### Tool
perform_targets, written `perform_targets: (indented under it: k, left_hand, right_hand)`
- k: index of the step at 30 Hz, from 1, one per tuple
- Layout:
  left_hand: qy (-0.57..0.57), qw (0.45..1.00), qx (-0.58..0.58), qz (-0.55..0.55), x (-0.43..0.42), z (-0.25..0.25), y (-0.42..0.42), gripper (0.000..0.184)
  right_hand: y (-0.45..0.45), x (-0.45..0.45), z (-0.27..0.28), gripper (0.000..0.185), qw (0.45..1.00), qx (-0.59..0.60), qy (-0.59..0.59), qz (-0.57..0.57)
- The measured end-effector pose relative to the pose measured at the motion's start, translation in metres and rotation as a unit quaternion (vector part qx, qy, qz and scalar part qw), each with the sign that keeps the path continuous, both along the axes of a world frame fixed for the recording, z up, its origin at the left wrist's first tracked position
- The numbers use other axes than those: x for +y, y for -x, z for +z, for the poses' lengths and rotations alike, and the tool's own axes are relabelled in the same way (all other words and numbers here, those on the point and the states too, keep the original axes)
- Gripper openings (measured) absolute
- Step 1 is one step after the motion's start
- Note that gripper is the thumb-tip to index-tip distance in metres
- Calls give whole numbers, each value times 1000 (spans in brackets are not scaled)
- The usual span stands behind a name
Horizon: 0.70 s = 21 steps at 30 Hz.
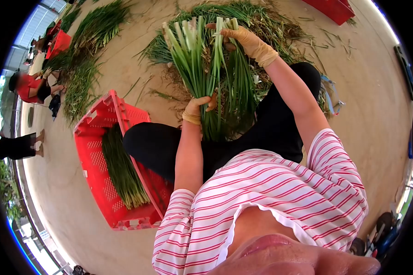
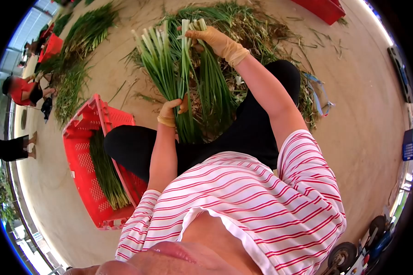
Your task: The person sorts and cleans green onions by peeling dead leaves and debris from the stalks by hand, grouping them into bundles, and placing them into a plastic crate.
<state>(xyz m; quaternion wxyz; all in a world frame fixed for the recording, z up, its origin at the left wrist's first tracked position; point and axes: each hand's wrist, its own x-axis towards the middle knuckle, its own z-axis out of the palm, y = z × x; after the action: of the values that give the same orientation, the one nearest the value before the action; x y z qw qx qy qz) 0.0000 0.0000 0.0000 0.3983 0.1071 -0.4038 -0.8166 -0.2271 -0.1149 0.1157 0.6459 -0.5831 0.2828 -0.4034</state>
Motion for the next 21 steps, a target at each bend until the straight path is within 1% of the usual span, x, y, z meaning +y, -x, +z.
perform_targets:
  k: [1,2,3,5,6,7,8,9,10,11,12,13,14,15,17,18,19,21]
  left_hand:
    - [-27,999,-44,13,6,9,2,28]
    - [-54,994,-87,27,8,13,3,28]
    - [-68,995,-74,26,14,1,13,28]
    - [-32,999,4,-4,1,-13,6,22]
    - [-26,1000,2,-4,-8,-13,0,22]
    - [-40,999,-10,8,-13,-14,-4,23]
    - [-54,998,-19,20,-14,-17,-5,31]
    - [-57,998,-17,19,-11,-13,-2,31]
    - [-64,996,-35,53,-7,-4,1,32]
    - [-70,992,-56,87,-3,3,2,35]
    - [-72,992,-58,86,0,1,3,35]
    - [-155,980,-31,123,2,-2,4,36]
    - [-237,958,-2,159,3,-4,5,37]
    - [-237,958,-1,159,1,-6,4,37]
    - [-186,960,59,199,-6,-7,-6,39]
    - [-187,953,75,226,-7,-5,-13,44]
    - [-189,952,76,227,-8,-2,-23,44]
    - [-119,958,102,238,-11,9,-40,50]
  right_hand:
    - [-6,7,8,57,999,-2,36,3]
    - [-9,12,15,59,997,-3,72,6]
    - [-2,19,16,59,998,11,58,9]
    - [-5,19,23,60,988,-30,135,63]
    - [-6,16,26,48,988,-35,143,46]
    - [-6,15,26,48,988,-34,144,47]
    - [-5,14,25,40,994,1,106,-10]
    - [-3,14,21,33,995,36,66,-68]
    - [-4,10,14,21,991,41,68,-110]
    - [-2,6,9,21,991,39,65,-111]
    - [1,4,8,22,988,22,101,-116]
    - [3,3,7,22,983,6,137,-120]
    - [9,2,7,23,982,15,150,-117]
    - [15,2,10,23,982,15,149,-116]
    - [31,1,19,24,981,9,153,-117]
    - [43,2,23,24,991,-18,55,-122]
    - [58,0,26,24,984,2,91,-151]
    - [112,-38,-17,32,973,-150,97,-148]
